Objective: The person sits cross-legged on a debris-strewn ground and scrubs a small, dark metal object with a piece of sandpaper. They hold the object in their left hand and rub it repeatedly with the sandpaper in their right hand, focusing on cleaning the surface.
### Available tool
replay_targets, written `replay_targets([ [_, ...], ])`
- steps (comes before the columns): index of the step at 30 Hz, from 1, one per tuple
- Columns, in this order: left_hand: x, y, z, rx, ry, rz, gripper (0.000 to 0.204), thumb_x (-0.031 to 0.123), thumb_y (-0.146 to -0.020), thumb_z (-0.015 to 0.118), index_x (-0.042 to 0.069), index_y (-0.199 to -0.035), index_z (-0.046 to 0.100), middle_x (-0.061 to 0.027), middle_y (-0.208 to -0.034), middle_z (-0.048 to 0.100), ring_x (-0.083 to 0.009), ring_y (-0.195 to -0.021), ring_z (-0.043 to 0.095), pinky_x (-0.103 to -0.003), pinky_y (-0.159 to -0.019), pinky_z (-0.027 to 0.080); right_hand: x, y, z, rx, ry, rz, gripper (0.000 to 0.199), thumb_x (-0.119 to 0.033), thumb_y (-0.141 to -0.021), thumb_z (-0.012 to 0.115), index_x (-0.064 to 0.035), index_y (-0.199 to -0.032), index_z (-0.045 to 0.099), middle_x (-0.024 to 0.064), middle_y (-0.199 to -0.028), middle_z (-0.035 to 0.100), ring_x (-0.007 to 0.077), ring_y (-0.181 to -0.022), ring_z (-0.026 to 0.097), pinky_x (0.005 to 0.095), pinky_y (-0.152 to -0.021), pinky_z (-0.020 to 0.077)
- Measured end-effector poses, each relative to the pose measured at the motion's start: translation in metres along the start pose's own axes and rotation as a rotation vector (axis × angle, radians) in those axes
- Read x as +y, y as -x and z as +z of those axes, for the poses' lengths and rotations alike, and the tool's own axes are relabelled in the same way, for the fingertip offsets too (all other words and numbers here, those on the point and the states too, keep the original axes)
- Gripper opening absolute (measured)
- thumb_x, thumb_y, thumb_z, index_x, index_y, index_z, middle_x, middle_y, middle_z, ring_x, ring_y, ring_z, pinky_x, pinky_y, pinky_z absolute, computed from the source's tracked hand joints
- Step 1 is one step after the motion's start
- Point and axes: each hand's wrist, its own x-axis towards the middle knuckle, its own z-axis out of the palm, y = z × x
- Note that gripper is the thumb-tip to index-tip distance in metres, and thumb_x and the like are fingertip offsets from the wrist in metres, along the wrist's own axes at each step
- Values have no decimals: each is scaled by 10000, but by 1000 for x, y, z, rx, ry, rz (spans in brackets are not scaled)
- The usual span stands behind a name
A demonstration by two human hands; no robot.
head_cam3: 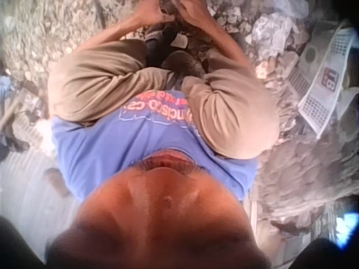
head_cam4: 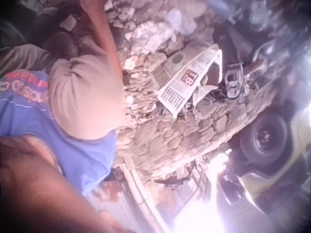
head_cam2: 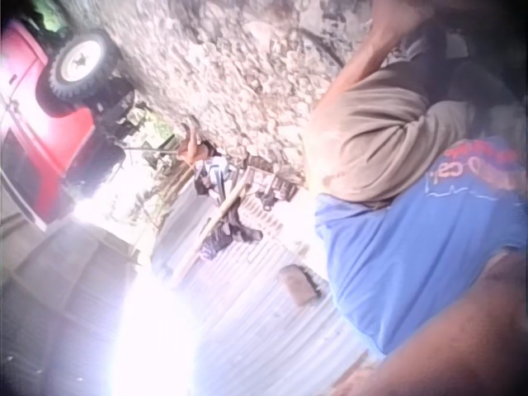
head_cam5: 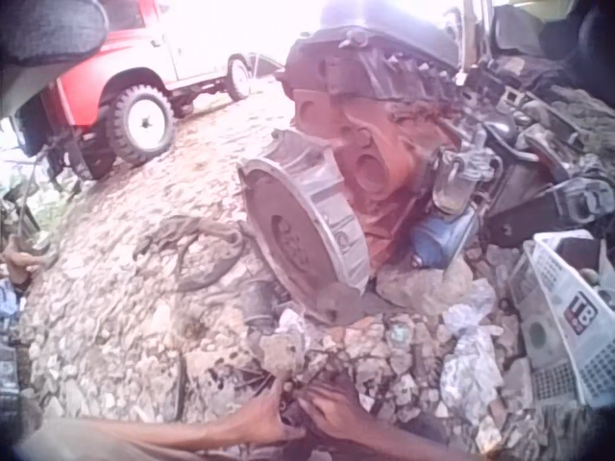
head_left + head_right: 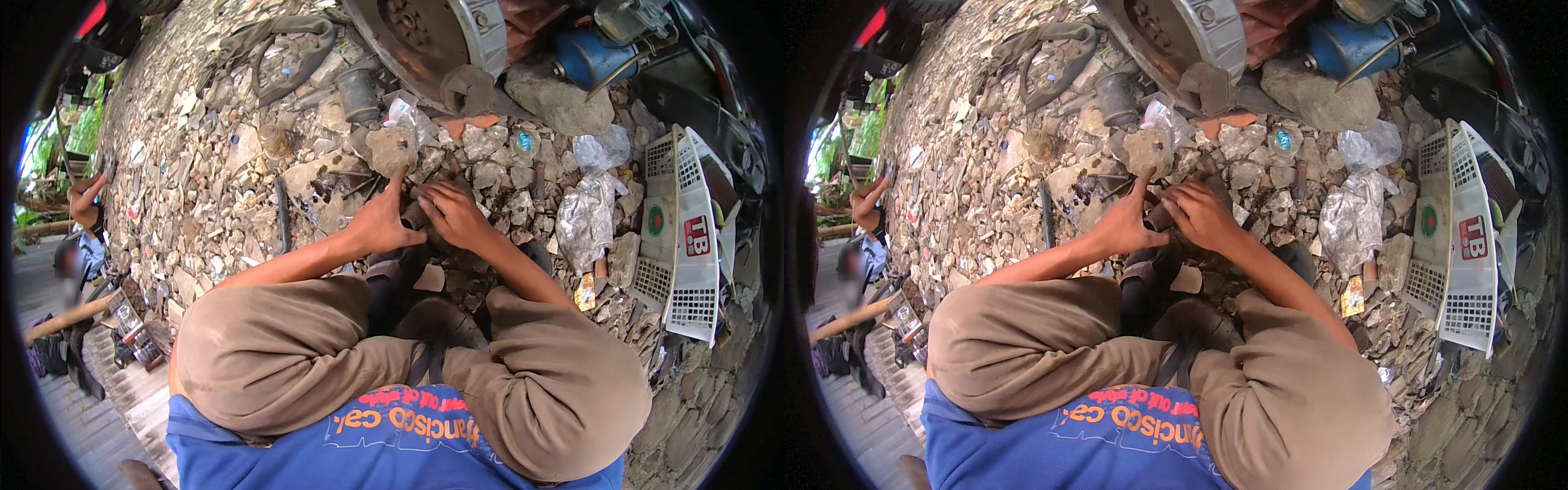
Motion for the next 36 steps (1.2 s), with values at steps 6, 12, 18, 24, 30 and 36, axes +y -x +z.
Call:
replay_targets([
  [6, 8, 3, 0, -141, 123, -49, 1332, 336, -633, 872, -92, -1576, 35, -346, -1165, 657, -470, -1086, 657, -433, -947, 524, 3, -6, 2, -50, -59, -99, 370, -280, -1051, 511, 37, -1022, 698, 209, -1024, 717, 385, -1047, 659, 482, -1095, 425],
  [12, 10, 3, -7, -97, 19, -104, 1306, 365, -653, 874, -120, -1561, 71, -363, -1210, 635, -465, -1106, 655, -429, -978, 517, 11, -7, 9, 71, -50, -108, 388, -280, -1064, 486, 25, -912, 671, 231, -895, 672, 431, -938, 634, 489, -1046, 450],
  [18, 15, 2, -8, -90, 32, -75, 1301, 370, -653, 870, -125, -1558, 77, -369, -1190, 636, -467, -1132, 646, -427, -985, 519, 19, -15, -1, -63, 59, 34, 424, -297, -1064, 476, 36, -886, 669, 256, -916, 680, 441, -947, 636, 496, -1017, 462],
  [24, 12, 2, -8, -101, 47, -119, 1272, 410, -671, 876, -60, -1583, 125, -341, -1238, 640, -454, -1181, 635, -442, -1016, 506, 11, -19, -6, -25, -44, -4, 409, -259, -1048, 500, 47, -837, 670, 245, -863, 673, 455, -888, 628, 509, -908, 477],
  [30, 15, 4, 1, -111, 43, -51, 1233, 390, -638, 871, -151, -1523, 205, -360, -1178, 648, -444, -1131, 659, -424, -991, 517, -5, -7, -2, 46, -212, -120, 410, -254, -1059, 483, 38, -846, 678, 246, -839, 669, 445, -878, 634, 504, -894, 484],
  [36, 10, 8, 8, -81, 47, -15, 1147, 377, -650, 876, -87, -1507, 270, -344, -1186, 651, -455, -1143, 650, -446, -989, 518, -1, -2, 4, 75, -48, -55, 387, -253, -1051, 511, 26, -846, 685, 231, -843, 686, 431, -908, 655, 478, -940, 505],
])
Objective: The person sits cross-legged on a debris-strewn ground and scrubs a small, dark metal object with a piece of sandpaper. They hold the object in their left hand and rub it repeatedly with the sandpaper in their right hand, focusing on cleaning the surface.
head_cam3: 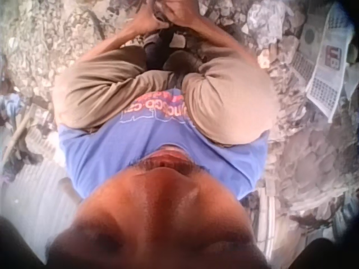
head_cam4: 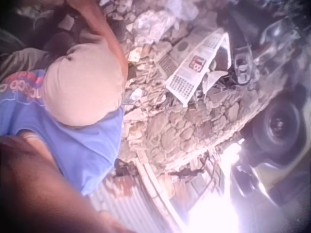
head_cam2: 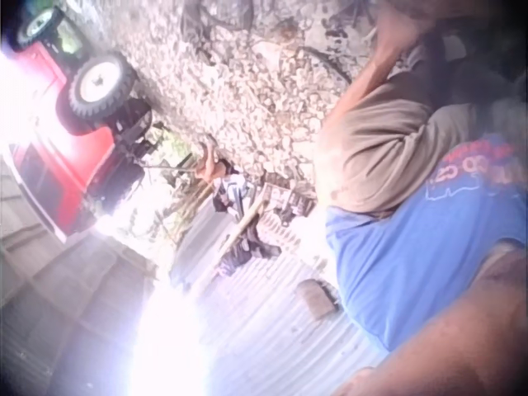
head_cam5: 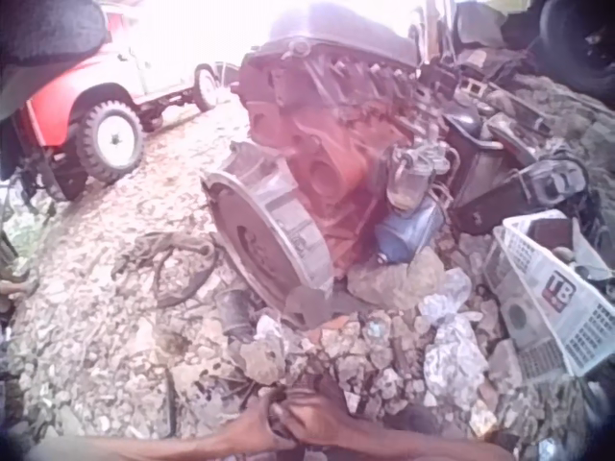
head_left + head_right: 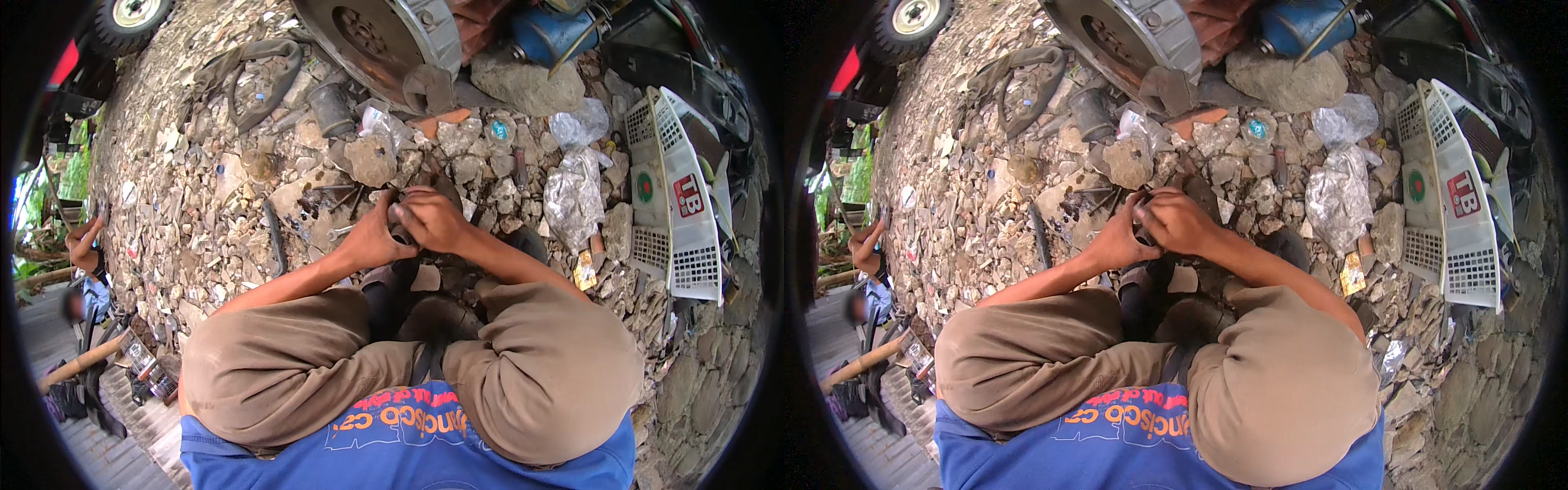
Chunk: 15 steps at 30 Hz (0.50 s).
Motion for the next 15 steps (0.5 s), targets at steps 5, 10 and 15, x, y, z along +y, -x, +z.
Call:
replay_targets([
  [5, 3, -3, 0, 3, 58, 20, 1134, 365, -650, 871, -91, -1504, 281, -330, -1222, 642, -440, -1161, 644, -440, -1008, 509, 22, 9, 3, 116, 35, 12, 329, -216, -1034, 541, 28, -871, 689, 219, -853, 689, 419, -925, 658, 470, -982, 491],
  [10, 1, -2, 2, -16, 33, 29, 1096, 364, -645, 875, -97, -1480, 335, -310, -1215, 648, -412, -1166, 647, -418, -1015, 505, 16, 13, 2, 95, -24, -61, 299, -209, -1032, 529, 6, -927, 708, 211, -907, 700, 413, -978, 655, 467, -988, 483],
  [15, -8, -5, 1, -23, 50, 22, 1001, 380, -631, 875, -111, -1391, 448, -302, -1195, 654, -410, -1139, 651, -416, -1000, 510, 5, 12, 6, 210, 24, -137, 281, -175, -1023, 533, 12, -920, 716, 204, -880, 716, 403, -942, 684, 480, -981, 499],
])
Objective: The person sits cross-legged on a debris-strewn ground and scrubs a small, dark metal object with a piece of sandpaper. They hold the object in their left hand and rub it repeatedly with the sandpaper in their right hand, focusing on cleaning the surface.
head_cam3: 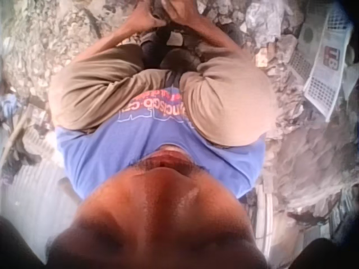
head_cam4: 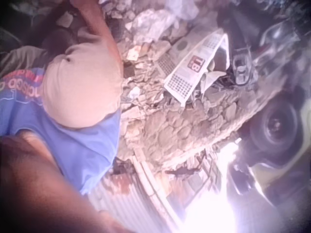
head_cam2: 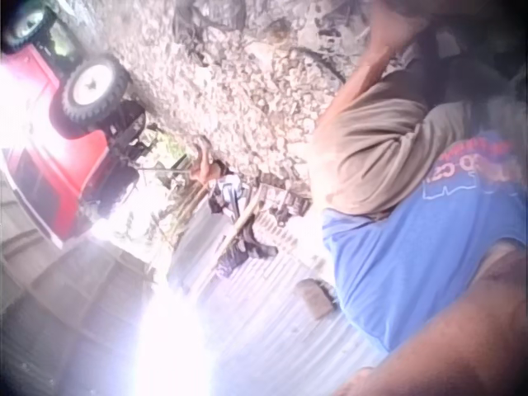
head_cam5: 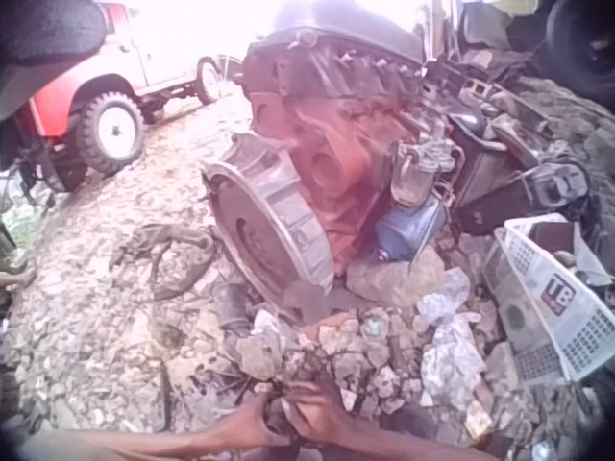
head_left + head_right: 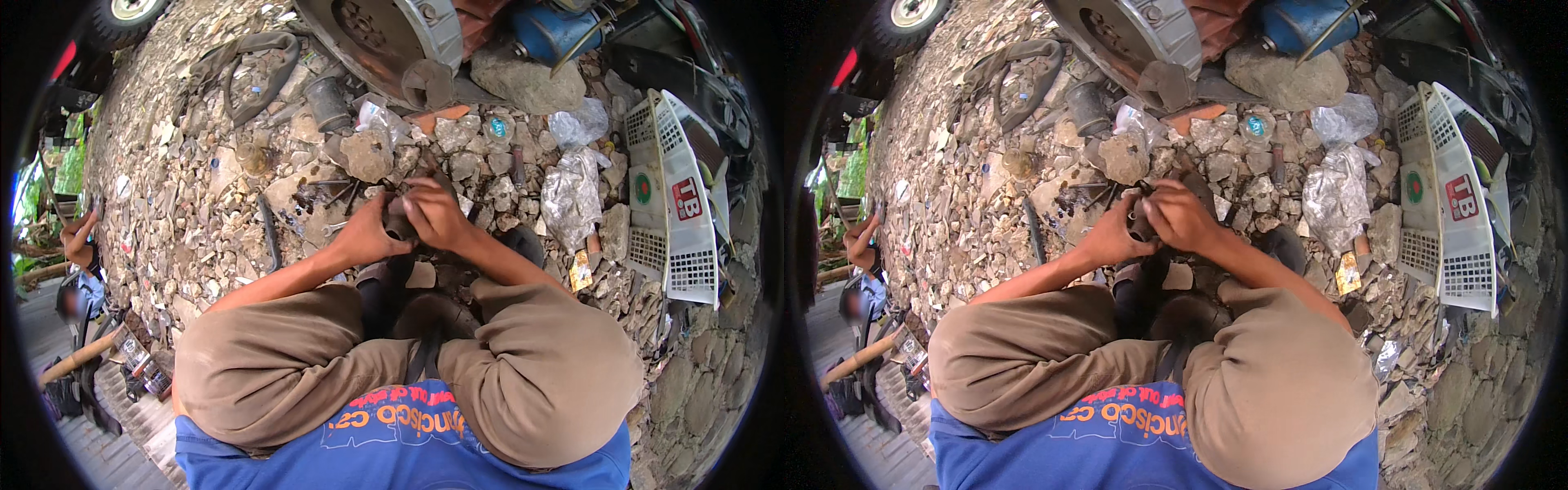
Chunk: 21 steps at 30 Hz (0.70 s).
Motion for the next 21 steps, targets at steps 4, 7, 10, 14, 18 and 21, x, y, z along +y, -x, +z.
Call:
replay_targets([
  [4, 0, 1, 3, -46, -27, -37, 1019, 396, -620, 874, -135, -1382, 455, -324, -1231, 634, -416, -1171, 636, -428, -1014, 502, 35, 5, 0, -88, 79, 86, 240, -125, -994, 571, 51, -918, 715, 218, -876, 715, 414, -961, 686, 474, -961, 513],
  [7, 3, 0, 6, -30, -43, -5, 1087, 412, -626, 874, -140, -1433, 399, -338, -1281, 606, -421, -1213, 616, -434, -1040, 488, 14, 11, 3, 54, 40, 44, 221, -121, -986, 584, 36, -902, 714, 215, -866, 708, 406, -952, 679, 468, -930, 522],
  [10, 3, 3, 7, -24, -34, -12, 1164, 419, -622, 874, -139, -1483, 323, -348, -1349, 561, -424, -1264, 584, -431, -1072, 469, 14, 7, -2, -1, 61, -7, 203, -110, -972, 603, 45, -903, 715, 208, -861, 710, 402, -945, 678, 466, -907, 527],
  [14, -6, 0, 8, -22, -19, 40, 1249, 429, -611, 877, -145, -1520, 241, -356, -1422, 496, -421, -1336, 526, -419, -1118, 437, 1, 10, -5, 10, -2, -7, 216, -113, -978, 583, 32, -897, 722, 204, -861, 707, 400, -904, 675, 468, -894, 525],
  [18, 2, 2, 8, -38, -83, -18, 1248, 432, -620, 868, -153, -1522, 234, -348, -1451, 472, -414, -1369, 494, -410, -1136, 424, 1, 5, -7, -44, 34, 35, 215, -115, -973, 595, 48, -912, 720, 209, -884, 717, 383, -894, 681, 477, -906, 524],
  [21, 3, 2, 8, -23, -45, -13, 1089, 428, -645, 868, -109, -1459, 383, -318, -1360, 561, -399, -1262, 583, -425, -1064, 474, 16, 2, -9, -52, 102, 78, 229, -133, -980, 601, 44, -899, 721, 209, -878, 717, 384, -900, 687, 463, -951, 528],
])
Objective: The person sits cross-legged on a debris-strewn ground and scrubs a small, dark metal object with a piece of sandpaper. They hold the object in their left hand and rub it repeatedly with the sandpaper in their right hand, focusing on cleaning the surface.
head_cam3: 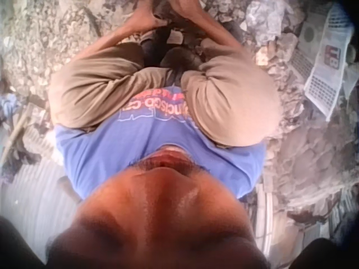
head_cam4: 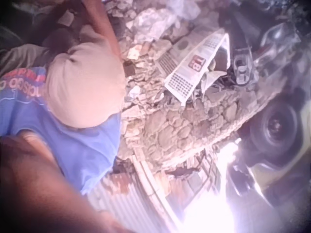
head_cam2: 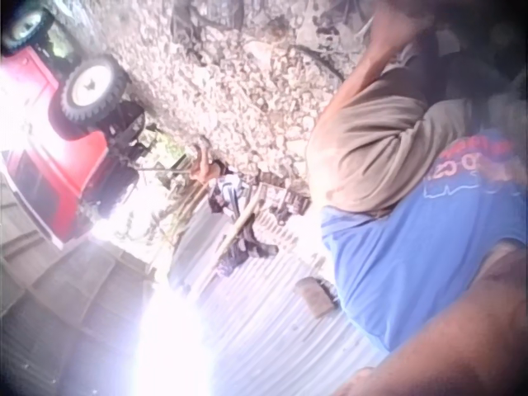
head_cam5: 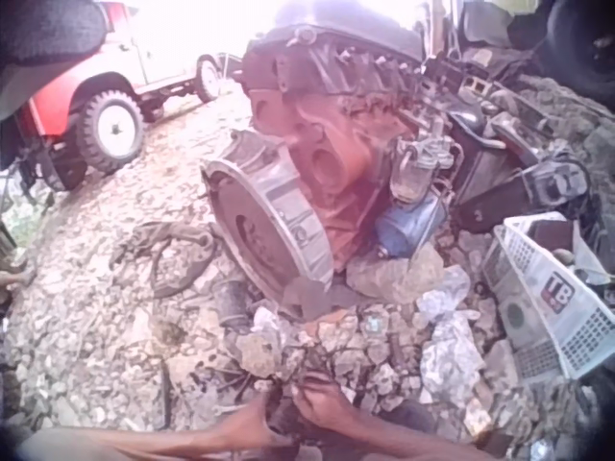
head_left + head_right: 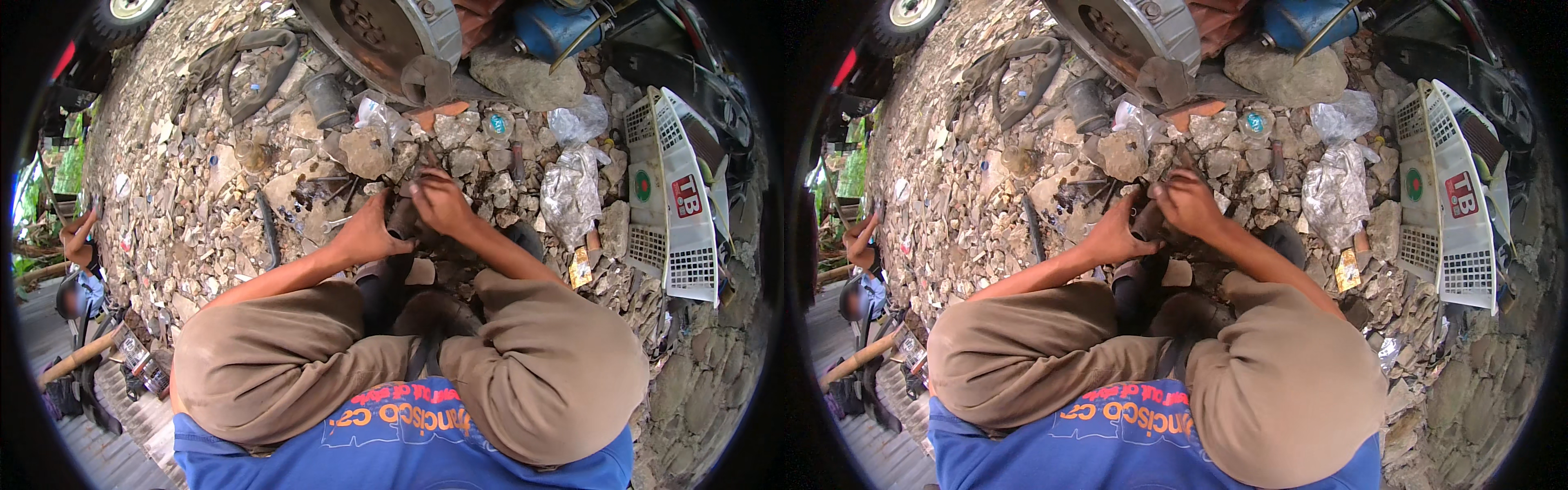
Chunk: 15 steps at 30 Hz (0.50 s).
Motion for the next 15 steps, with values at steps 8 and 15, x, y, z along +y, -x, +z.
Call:
replay_targets([
  [8, 11, 4, -9, -144, -42, -138, 727, 530, -651, 839, -80, -1020, 695, -272, -948, 721, -401, -930, 713, -451, -838, 551, 11, 9, 6, -49, -66, 31, 247, -131, -997, 592, 46, -869, 706, 185, -882, 730, 391, -921, 701, 492, -971, 530],
  [15, -3, 2, -1, -140, -73, -143, 671, 575, -652, 823, -81, -720, 700, -246, -700, 691, -382, -713, 717, -452, -707, 567, 8, 5, -2, -29, 23, 58, 331, -108, -1049, 461, 14, -978, 761, 154, -969, 759, 316, -1008, 725, 512, -1069, 484],
])
